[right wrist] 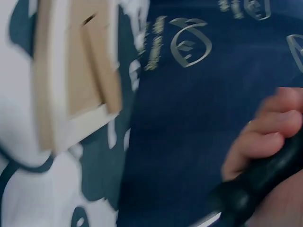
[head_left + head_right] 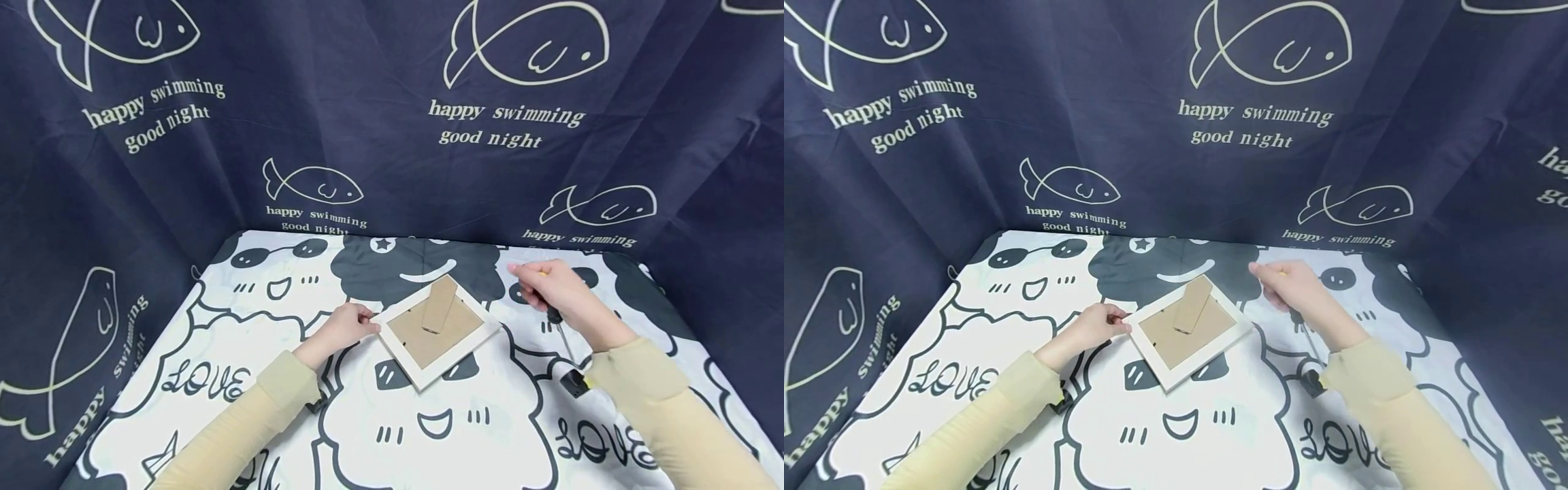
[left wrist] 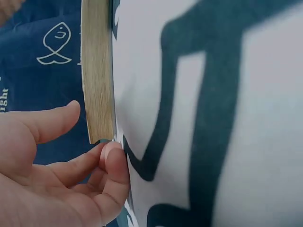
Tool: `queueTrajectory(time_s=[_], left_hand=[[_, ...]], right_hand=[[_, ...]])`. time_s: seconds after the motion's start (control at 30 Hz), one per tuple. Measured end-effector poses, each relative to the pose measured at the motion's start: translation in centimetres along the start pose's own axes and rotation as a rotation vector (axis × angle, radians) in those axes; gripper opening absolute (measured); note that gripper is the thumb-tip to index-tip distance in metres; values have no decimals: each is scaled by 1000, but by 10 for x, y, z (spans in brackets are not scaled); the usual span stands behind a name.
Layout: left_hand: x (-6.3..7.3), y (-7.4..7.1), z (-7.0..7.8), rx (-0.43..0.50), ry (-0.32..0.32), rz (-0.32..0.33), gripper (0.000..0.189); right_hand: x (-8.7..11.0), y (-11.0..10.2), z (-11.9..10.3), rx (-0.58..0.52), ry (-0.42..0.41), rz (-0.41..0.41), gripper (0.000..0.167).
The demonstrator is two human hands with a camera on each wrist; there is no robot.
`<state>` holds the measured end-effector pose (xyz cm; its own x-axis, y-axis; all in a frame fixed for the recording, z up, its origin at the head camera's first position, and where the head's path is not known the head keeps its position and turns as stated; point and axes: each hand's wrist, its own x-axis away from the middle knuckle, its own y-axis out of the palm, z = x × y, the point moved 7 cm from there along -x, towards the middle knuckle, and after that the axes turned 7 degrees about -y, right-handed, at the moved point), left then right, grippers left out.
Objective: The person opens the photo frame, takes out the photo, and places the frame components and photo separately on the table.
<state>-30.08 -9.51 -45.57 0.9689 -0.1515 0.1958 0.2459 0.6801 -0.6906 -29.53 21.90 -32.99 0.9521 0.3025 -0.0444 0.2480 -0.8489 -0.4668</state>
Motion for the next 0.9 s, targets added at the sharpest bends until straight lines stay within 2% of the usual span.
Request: queueTrajectory(time_s=[0.1,0.17,0.23,0.33,0.47,0.9], left_hand=[[-1,1,-1,24,-9,-3,38],[-2,2,0,20,-3,-7,42],[-3,4,1,4,6,-14,46],[-5,6,3,-18,16,-23,50],[-7,9,6,-31,36,-29,49],[-7,9,12,-38,76,-42,36]], right_hand=[[3,1,-30,-289,-257,25,46],[7,5,-48,-500,-453,-17,46],[11,8,-61,-685,-615,-87,47],[15,13,-71,-865,-759,-161,49],[17,16,-73,-1032,-815,-171,48],[16,30,-51,-1327,-862,22,43]])
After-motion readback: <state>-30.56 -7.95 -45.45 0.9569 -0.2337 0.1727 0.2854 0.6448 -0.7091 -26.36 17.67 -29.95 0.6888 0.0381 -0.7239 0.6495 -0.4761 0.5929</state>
